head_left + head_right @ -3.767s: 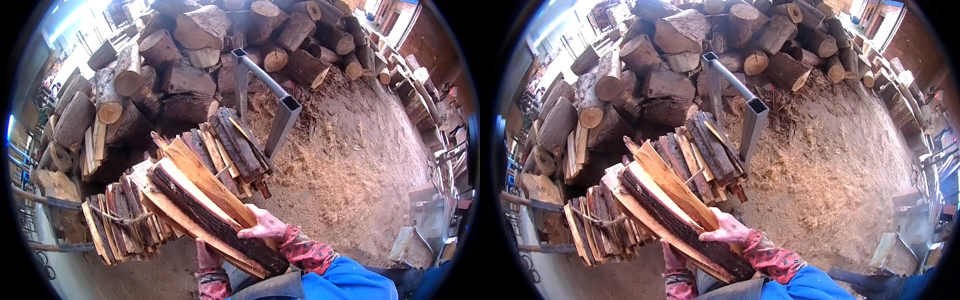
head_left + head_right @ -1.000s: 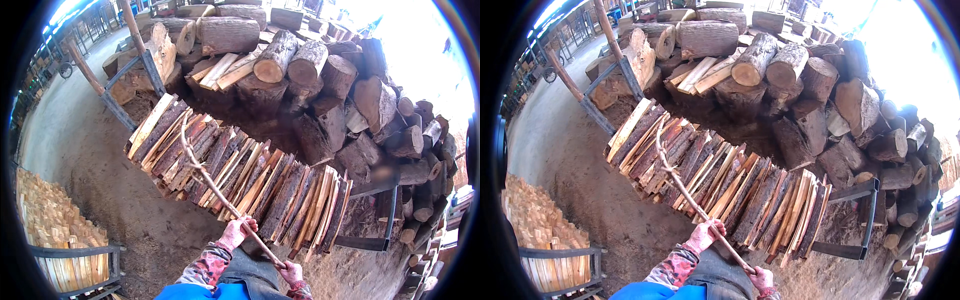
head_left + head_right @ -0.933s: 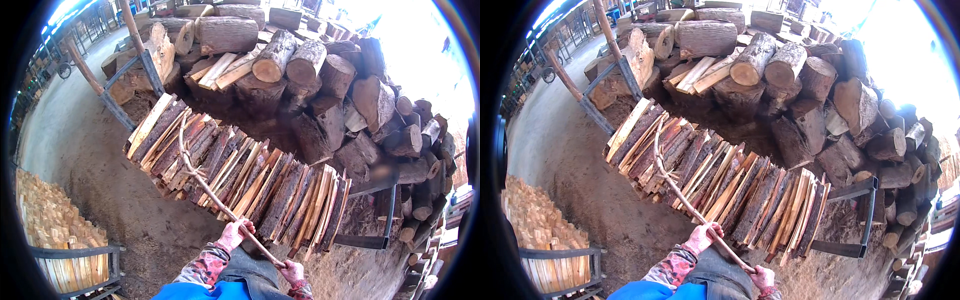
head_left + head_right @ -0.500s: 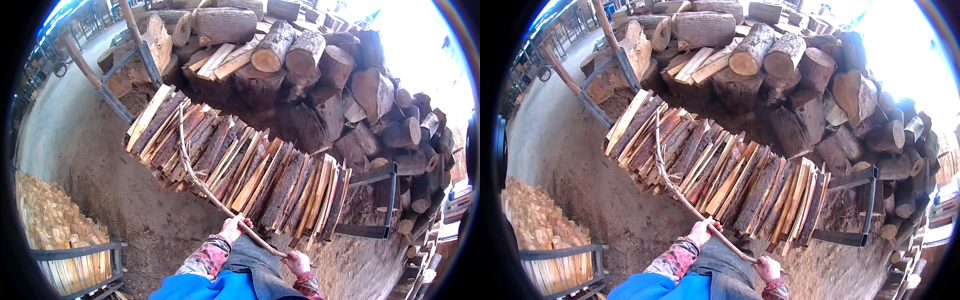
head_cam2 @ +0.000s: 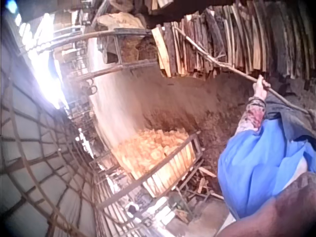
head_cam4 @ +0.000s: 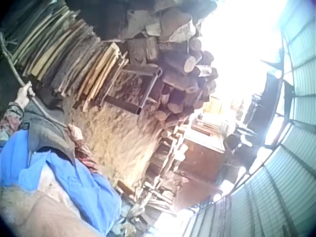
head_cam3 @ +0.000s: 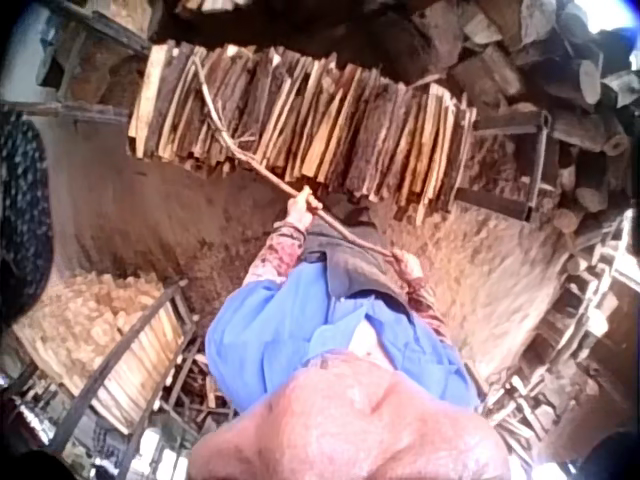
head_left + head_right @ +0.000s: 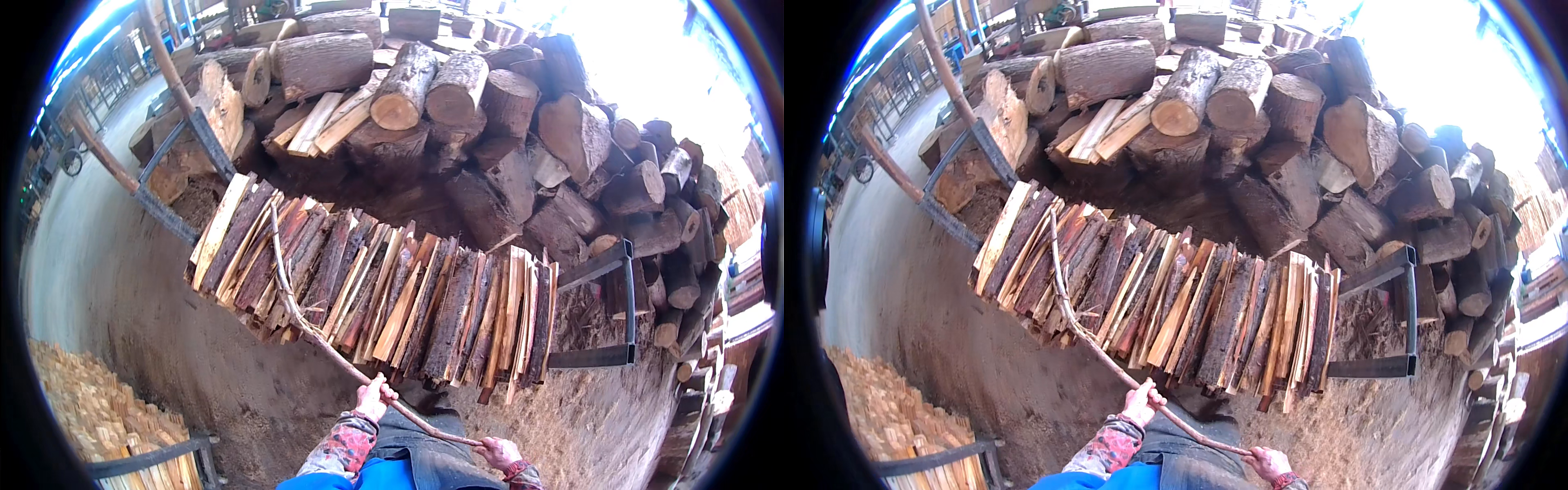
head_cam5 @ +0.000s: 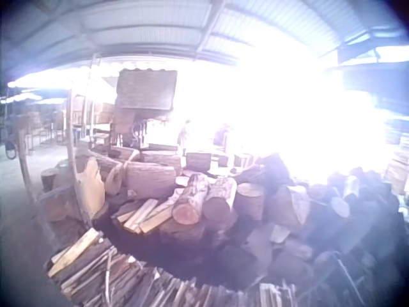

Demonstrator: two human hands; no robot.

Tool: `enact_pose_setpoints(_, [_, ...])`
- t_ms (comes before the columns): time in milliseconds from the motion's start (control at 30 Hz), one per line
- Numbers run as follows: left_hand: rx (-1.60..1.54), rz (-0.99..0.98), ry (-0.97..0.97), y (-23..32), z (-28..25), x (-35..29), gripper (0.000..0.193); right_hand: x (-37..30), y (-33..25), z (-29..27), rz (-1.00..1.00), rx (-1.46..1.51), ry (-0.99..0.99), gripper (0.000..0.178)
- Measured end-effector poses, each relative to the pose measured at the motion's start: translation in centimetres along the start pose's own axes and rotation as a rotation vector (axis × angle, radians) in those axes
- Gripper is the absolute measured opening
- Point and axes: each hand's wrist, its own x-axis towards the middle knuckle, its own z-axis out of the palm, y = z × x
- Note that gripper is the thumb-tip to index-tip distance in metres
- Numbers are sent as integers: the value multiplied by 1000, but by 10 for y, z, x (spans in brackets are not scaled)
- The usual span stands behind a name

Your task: The person picks up processed wooden planks from a green conveyor table and stacks them in a vertical rack. The camera wearer repeatedly lifts planks and places them into the rack while a coworker continues to feed planks onto the table.

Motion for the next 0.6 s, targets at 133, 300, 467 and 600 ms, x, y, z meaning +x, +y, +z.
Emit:
enact_pose_setpoints(133, [10,40,8,5,5,-7,29,-2,0,19,46,34,41,43])
enact_pose_setpoints(300, [64,98,-45,6,21,-13,26,1,3,42,146,71,62,48])
enact_pose_setpoints(467, [148,98,-99,-9,35,-6,21,1,14,74,233,147,-42,50])
enact_pose_setpoints(600, [235,70,-91,-17,67,4,21,-2,23,96,310,178,-15,50])
